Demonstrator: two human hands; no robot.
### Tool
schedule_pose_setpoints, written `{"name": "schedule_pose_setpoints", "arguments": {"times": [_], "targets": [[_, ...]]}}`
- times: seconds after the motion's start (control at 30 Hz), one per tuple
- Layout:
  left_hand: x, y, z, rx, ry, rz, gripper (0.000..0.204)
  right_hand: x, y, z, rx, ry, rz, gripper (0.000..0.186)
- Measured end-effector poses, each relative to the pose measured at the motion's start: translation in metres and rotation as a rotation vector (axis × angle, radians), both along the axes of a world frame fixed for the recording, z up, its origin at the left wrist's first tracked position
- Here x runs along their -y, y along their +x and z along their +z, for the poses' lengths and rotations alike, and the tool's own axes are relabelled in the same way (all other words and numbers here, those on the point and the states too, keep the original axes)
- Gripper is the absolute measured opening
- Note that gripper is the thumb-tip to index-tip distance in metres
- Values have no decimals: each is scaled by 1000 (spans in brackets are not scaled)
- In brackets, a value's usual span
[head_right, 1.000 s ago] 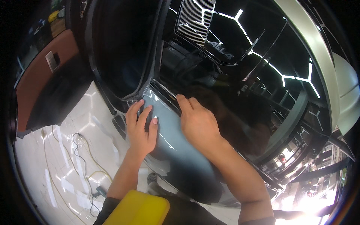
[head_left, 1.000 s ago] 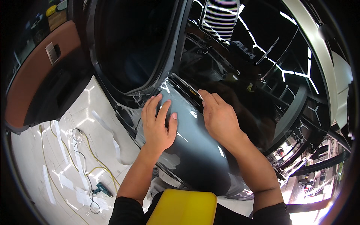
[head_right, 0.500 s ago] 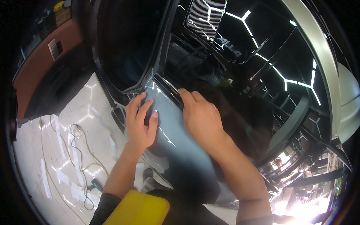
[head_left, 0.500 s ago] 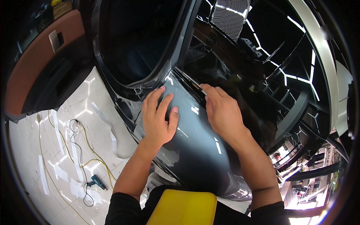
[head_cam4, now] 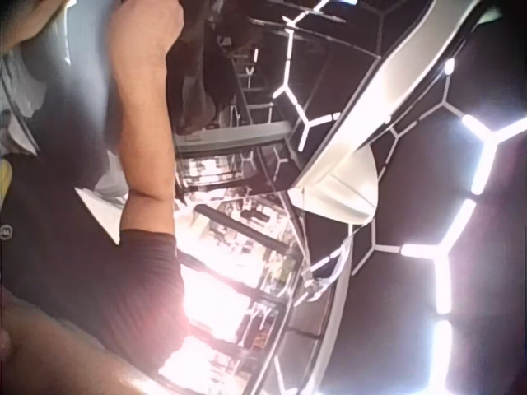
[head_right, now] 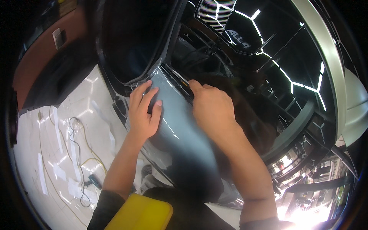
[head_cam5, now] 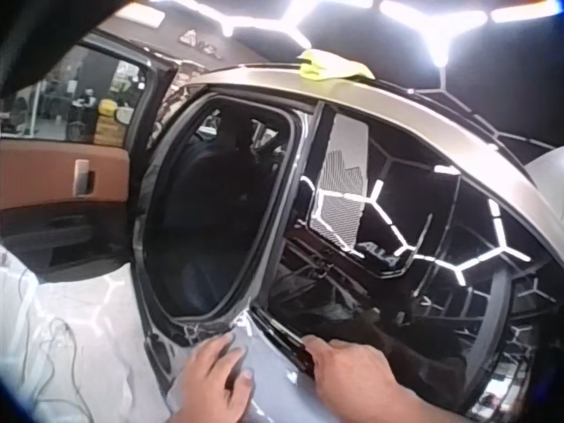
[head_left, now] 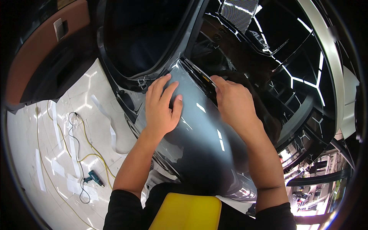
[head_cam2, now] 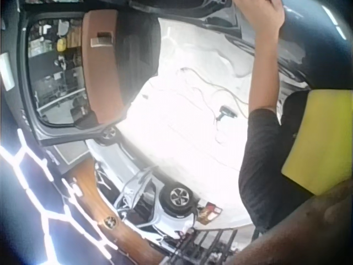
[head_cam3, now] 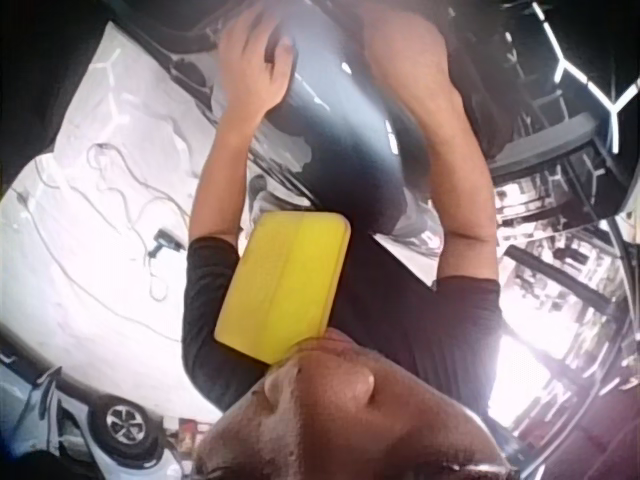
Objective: The person applies a protective film to the rear bumper of a car. They use a yellow squeegee to smooth the film and a yellow cloth to wipe the surface, then use a knife to trim the excess film along the edges.
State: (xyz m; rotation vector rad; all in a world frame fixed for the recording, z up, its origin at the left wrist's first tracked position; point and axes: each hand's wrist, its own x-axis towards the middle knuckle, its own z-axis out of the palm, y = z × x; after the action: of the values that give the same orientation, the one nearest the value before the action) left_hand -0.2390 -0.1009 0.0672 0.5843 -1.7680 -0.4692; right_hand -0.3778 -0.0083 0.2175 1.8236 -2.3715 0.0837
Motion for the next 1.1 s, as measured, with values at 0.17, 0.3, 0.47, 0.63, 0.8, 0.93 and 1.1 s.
{"name": "schedule_pose_setpoints", "arguments": {"times": [0.17, 0.3, 0.47, 0.63, 0.8, 0.93, 1.1], "targets": [[0, -3, -3, -10, -3, 16, 31, -15, -4, -1, -14, -6, 10, 37], [1, -4, -4, -8, 5, 19, 30, -29, -10, -2, -19, -10, 14, 37], [2, -3, -3, 20, -2, 29, 31, -49, -13, 1, 8, -39, 28, 36], [2, -3, -1, 27, 6, 38, 31, -68, -18, 3, 35, -47, 30, 34], [0, -3, 0, 30, 45, 36, 31, -85, -20, 5, 54, -40, 16, 35], [0, -3, -1, 41, 55, 50, 31, -99, -23, 6, 33, -39, 22, 35], [4, -3, -4, 53, 40, 57, 31, -120, -26, 8, 36, -53, 43, 34]]}}
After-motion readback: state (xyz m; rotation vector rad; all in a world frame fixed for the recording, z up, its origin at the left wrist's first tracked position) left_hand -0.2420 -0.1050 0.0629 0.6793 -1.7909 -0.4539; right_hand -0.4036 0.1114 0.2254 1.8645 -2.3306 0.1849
